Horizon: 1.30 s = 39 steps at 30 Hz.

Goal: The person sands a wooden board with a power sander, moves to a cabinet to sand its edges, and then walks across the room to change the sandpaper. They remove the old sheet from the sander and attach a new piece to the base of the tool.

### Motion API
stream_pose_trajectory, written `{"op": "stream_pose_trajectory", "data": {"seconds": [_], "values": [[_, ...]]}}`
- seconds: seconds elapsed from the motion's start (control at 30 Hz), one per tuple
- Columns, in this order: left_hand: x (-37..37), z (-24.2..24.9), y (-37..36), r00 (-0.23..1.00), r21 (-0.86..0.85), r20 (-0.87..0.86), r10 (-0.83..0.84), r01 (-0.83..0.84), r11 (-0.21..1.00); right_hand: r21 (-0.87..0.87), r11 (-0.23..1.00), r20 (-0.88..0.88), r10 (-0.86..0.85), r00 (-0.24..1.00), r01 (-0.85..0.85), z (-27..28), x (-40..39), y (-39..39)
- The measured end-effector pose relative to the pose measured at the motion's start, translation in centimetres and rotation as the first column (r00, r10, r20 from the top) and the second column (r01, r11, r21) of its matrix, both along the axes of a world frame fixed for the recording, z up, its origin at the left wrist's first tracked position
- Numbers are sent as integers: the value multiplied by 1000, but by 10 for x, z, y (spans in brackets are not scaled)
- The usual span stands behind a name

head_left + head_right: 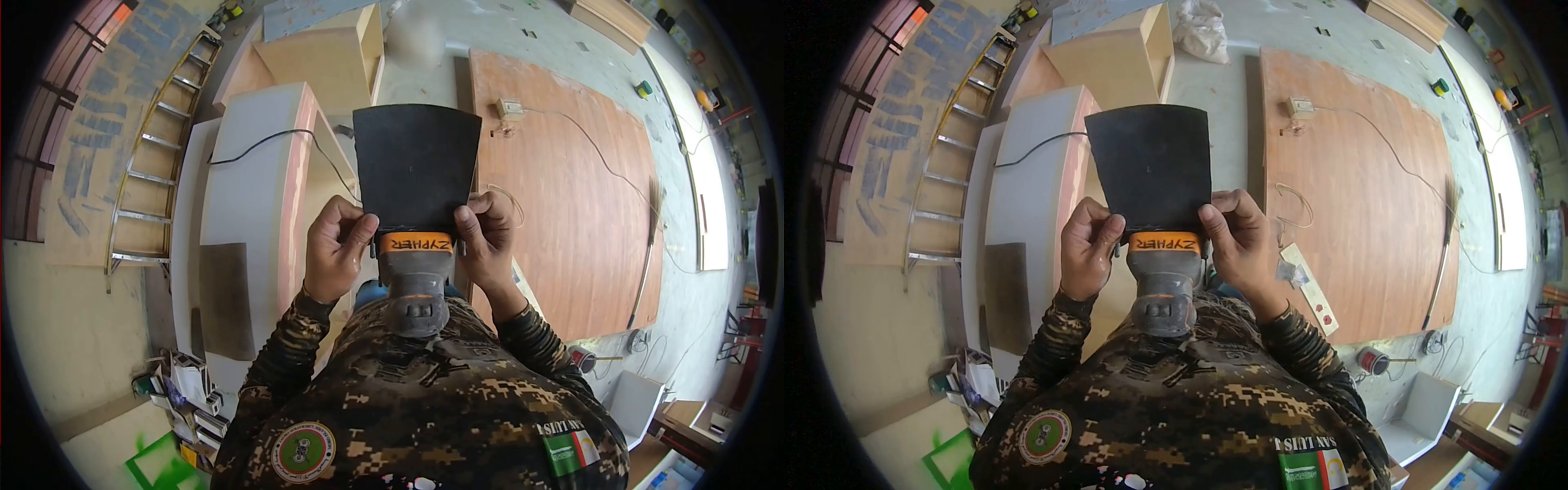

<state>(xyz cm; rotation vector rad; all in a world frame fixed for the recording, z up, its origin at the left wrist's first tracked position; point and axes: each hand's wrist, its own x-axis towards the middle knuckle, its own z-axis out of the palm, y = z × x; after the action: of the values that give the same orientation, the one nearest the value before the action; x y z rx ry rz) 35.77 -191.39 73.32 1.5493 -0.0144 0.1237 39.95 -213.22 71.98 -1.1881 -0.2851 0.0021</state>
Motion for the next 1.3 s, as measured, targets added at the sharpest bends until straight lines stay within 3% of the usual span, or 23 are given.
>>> {"op": "stream_pose_trajectory", "data": {"seconds": [0.07,0.23,0.3,0.5,0.6,0.73,0.87,0.97,1.03,1.07,1.13,1.3], "values": [[0,1,-2,1000,-80,-11,-1,0,997,-24,1000,-13,5,1000,-5,-2,0,-3],[2,3,0,1000,-97,8,-28,28,995,0,995,-49,101,994,-101,-10,6,-15],[1,4,-2,999,-99,25,-37,39,994,240,941,-90,267,960,-239,-9,7,-16],[-10,10,-9,998,214,37,47,-54,975,-57,993,19,105,994,-104,-6,0,-16],[-11,17,-12,985,324,163,58,-109,940,-117,993,107,-20,994,32,-18,-10,-14],[-13,22,-8,981,372,194,-14,-60,926,-33,999,139,24,990,-19,-3,-10,-13],[-14,19,-2,987,360,140,-79,24,933,-49,998,128,47,991,-41,-11,-8,-20],[-10,31,-6,984,411,165,-69,-5,911,-72,994,142,96,985,-87,-8,-7,-26],[-8,31,0,985,404,134,-108,45,914,58,978,-62,202,977,-199,-8,-11,-30],[-7,31,1,984,396,105,-145,93,914,56,978,-61,204,977,-201,-7,-10,-30],[-8,31,2,982,397,103,-159,106,912,56,976,99,203,974,-209,-5,-7,-27],[-12,23,0,975,436,158,-156,73,897,32,982,11,184,983,-185,-2,-9,-22]]}}
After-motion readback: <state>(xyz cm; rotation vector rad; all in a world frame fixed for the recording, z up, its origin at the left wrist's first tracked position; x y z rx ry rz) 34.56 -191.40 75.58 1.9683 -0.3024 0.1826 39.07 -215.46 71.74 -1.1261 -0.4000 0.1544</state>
